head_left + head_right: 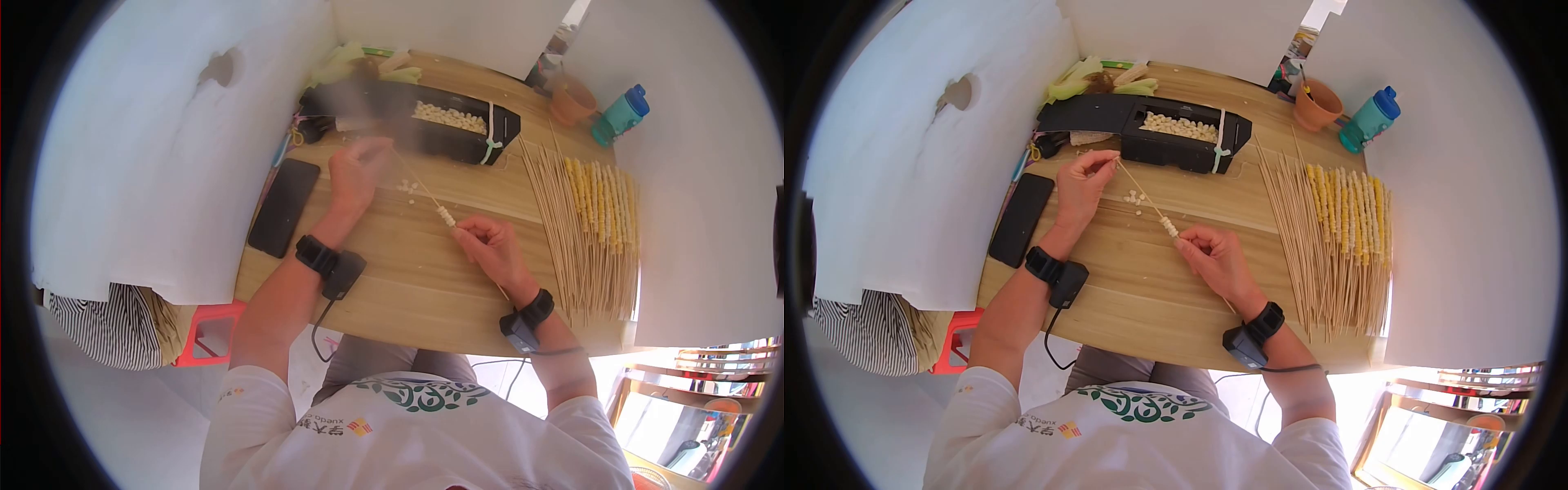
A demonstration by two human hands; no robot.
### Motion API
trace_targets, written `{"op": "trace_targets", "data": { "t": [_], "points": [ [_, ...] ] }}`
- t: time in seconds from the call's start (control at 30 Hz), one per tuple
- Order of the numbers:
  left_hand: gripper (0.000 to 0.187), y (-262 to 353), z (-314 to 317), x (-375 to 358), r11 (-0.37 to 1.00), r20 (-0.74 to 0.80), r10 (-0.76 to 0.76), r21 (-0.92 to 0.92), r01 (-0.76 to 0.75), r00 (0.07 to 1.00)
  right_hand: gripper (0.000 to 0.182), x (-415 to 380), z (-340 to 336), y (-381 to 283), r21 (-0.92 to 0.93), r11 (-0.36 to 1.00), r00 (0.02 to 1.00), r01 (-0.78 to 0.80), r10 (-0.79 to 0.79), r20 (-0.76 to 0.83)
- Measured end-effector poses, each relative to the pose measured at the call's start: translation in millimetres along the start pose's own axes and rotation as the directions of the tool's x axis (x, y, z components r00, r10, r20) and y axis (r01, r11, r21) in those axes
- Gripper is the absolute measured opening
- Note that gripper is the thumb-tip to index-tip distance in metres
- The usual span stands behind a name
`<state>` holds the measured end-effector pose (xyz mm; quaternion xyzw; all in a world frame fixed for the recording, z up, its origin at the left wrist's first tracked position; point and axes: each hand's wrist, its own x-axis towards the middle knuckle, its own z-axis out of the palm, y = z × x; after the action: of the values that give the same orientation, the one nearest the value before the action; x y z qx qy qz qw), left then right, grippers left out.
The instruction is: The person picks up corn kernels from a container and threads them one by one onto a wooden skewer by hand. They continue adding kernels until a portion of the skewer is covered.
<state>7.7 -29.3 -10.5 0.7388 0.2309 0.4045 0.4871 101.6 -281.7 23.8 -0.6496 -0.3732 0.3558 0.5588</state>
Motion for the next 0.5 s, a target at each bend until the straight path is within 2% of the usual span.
{"op": "trace_targets", "data": {
  "t": [0.2, 0.3, 0.4, 0.5],
  "points": [
    [0.016, -2, 3, -1, 0.995, 0.026, -0.027, -0.092, 0.029, 0.999, 0.013, 0, 1, 2, -0.004, 1.0, 1.0, -0.006, 0.006, -0.014],
    [0.017, 5, 8, -7, 0.992, 0.081, -0.017, -0.126, 0.027, 0.997, 0.014, 1, 0, 0, -0.005, 1.0, 1.0, -0.003, 0.003, -0.025],
    [0.017, 19, 17, -20, 0.984, 0.182, -0.07, -0.151, 0.098, 0.981, 0.014, 1, -1, -5, 0.03, 1.0, 0.999, 0.008, -0.007, -0.034],
    [0.017, 35, 21, -30, 0.984, 0.258, -0.131, -0.083, 0.158, 0.957, 0.014, 2, -2, -5, 0.058, 0.998, 0.999, 0.025, -0.023, -0.037]
  ]
}}
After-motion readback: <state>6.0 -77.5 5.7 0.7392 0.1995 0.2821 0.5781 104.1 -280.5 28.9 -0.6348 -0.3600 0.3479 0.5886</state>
